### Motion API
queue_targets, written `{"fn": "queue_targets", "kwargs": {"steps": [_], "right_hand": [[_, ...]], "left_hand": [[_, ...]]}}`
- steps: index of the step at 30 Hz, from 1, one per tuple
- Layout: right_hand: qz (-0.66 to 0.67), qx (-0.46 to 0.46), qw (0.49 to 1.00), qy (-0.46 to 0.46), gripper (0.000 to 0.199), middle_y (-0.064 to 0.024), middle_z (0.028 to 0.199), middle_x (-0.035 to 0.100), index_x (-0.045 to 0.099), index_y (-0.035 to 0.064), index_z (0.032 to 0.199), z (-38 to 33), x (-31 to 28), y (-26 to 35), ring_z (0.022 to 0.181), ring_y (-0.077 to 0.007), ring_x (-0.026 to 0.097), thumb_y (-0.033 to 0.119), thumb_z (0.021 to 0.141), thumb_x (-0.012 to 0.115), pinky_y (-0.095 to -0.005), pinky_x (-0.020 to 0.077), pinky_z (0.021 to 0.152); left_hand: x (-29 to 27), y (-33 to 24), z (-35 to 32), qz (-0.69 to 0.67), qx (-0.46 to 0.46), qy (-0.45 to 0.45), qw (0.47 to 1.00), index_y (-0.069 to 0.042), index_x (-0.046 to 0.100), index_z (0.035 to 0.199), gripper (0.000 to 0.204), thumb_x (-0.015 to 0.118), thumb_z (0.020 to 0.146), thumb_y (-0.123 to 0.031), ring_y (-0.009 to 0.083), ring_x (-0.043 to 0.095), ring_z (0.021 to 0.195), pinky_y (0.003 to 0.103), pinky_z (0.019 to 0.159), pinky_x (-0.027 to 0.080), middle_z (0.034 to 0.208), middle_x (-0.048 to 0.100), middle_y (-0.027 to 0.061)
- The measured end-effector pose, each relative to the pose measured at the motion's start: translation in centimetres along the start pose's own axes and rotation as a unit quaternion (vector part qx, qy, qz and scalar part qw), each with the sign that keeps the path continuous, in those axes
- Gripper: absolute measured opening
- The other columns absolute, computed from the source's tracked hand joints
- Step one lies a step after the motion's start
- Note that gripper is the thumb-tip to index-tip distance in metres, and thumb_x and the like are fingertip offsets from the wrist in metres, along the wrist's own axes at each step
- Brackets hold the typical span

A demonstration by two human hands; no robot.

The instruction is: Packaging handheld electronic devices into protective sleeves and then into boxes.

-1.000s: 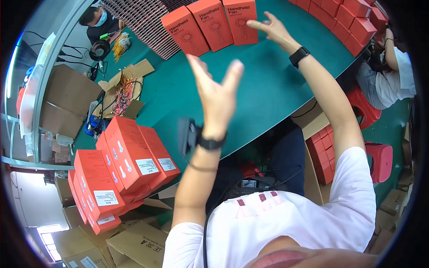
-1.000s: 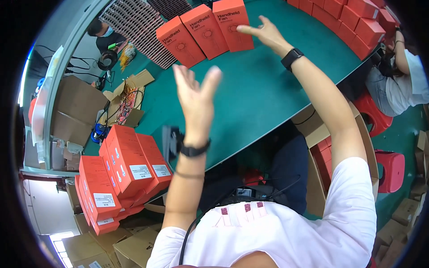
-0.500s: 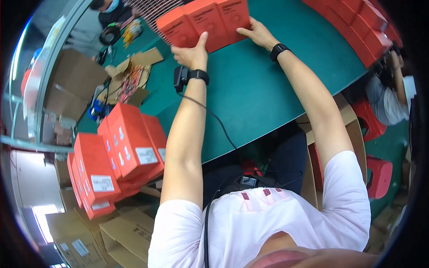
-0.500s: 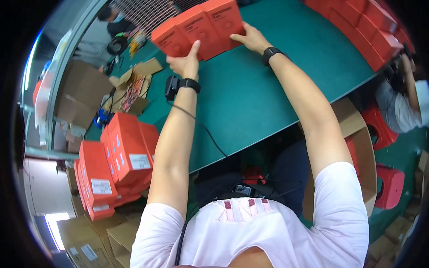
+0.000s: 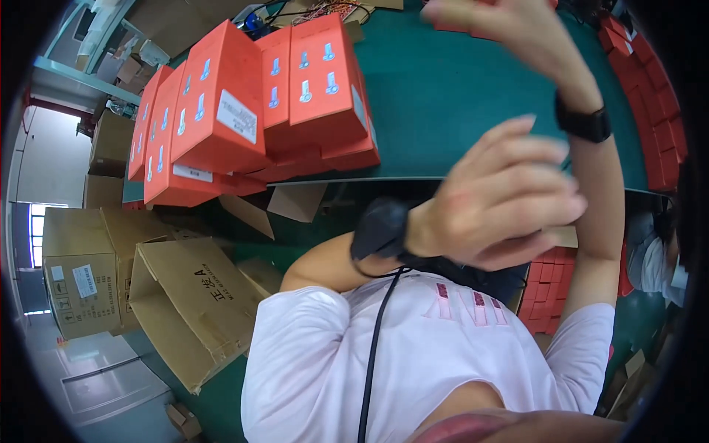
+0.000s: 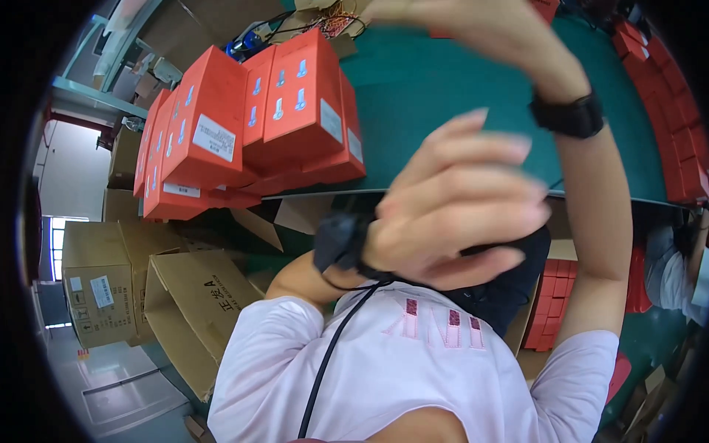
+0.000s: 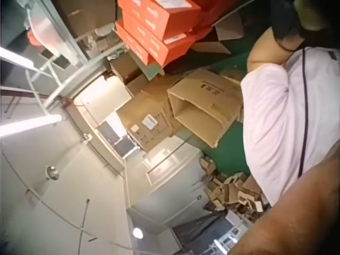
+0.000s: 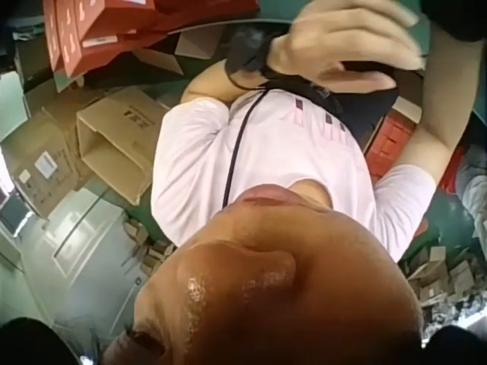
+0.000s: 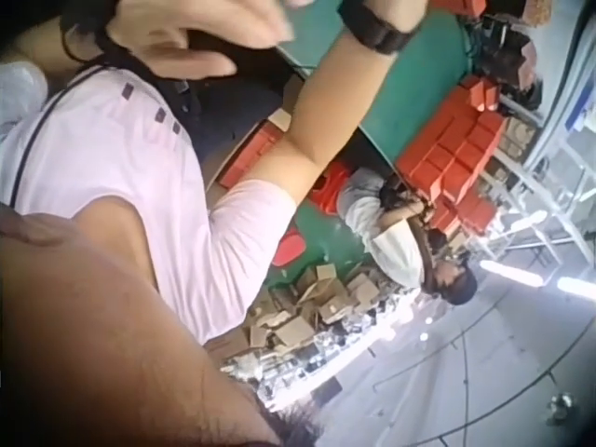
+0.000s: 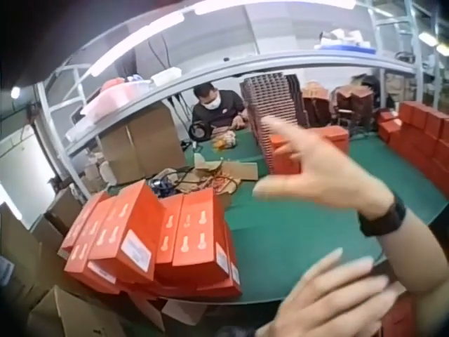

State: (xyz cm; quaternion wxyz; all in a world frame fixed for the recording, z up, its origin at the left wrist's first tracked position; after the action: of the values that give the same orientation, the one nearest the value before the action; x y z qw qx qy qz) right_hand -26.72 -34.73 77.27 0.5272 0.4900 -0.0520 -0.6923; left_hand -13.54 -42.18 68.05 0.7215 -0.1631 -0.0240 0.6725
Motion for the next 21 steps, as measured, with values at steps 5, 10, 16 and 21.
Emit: {"fn": "queue_targets", "kwargs": {"steps": [5, 10, 16, 21], "right_hand": [[-0.085, -0.132, 0.98, 0.123, 0.102, -0.0419, 0.146, 0.035, 0.023, -0.0067, 0.152, -1.9, 9.5, 5.1, 0.136, -0.0515, 0.04, 0.045, 0.084, 0.078, -0.0465, 0.0382, 0.113], [-0.206, -0.279, 0.929, -0.131, 0.077, -0.0143, 0.144, 0.054, 0.05, 0.0158, 0.143, -3.2, 14.6, 11.6, 0.13, -0.0303, 0.053, 0.032, 0.074, 0.082, -0.0551, 0.0366, 0.11], [-0.269, -0.339, 0.879, -0.2, 0.055, -0.0093, 0.128, 0.057, 0.051, 0.0194, 0.14, -2.5, 21.7, 10.1, 0.129, -0.0278, 0.051, 0.016, 0.086, 0.063, -0.0599, 0.0335, 0.111], [0.232, -0.065, 0.962, -0.127, 0.09, -0.0334, 0.155, 0.031, 0.031, 0.0021, 0.154, -4.0, 10.1, 6.2, 0.141, -0.0518, 0.034, 0.039, 0.085, 0.077, -0.0495, 0.0315, 0.116]], "left_hand": [[-9.3, -3.0, -6.3, 0.062, -0.15, 0.005, 0.987, -0.001, 0.064, 0.119, 0.035, 0.071, 0.086, -0.005, 0.0324, 0.068, 0.098, 0.049, 0.098, 0.05, 0.1, 0.072, 0.0137], [-15.4, -5.6, -10.4, 0.136, -0.231, -0.15, 0.952, 0.003, 0.066, 0.108, 0.025, 0.07, 0.083, 0.003, 0.0278, 0.069, 0.086, 0.043, 0.092, 0.052, 0.09, 0.072, 0.0127], [-17.3, -6.5, -12.1, 0.139, -0.191, -0.183, 0.954, 0.002, 0.062, 0.114, 0.027, 0.068, 0.088, 0.001, 0.0252, 0.066, 0.083, 0.045, 0.09, 0.053, 0.088, 0.071, 0.0138], [-15.3, -6.8, -10.8, 0.099, -0.124, -0.128, 0.979, 0.002, 0.061, 0.115, 0.03, 0.07, 0.087, -0.005, 0.0286, 0.067, 0.082, 0.05, 0.086, 0.055, 0.09, 0.071, 0.0144]]}}
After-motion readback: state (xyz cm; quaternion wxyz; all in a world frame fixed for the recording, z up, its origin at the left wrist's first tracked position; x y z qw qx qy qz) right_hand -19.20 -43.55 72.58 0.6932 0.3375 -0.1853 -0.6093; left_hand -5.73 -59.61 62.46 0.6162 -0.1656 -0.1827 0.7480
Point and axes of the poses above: each hand's wrist, its own z-axis towards the middle knuckle, its own x-axis out of the palm, y = z × x, the point moved 5 cm from there along z, towards the middle knuckle
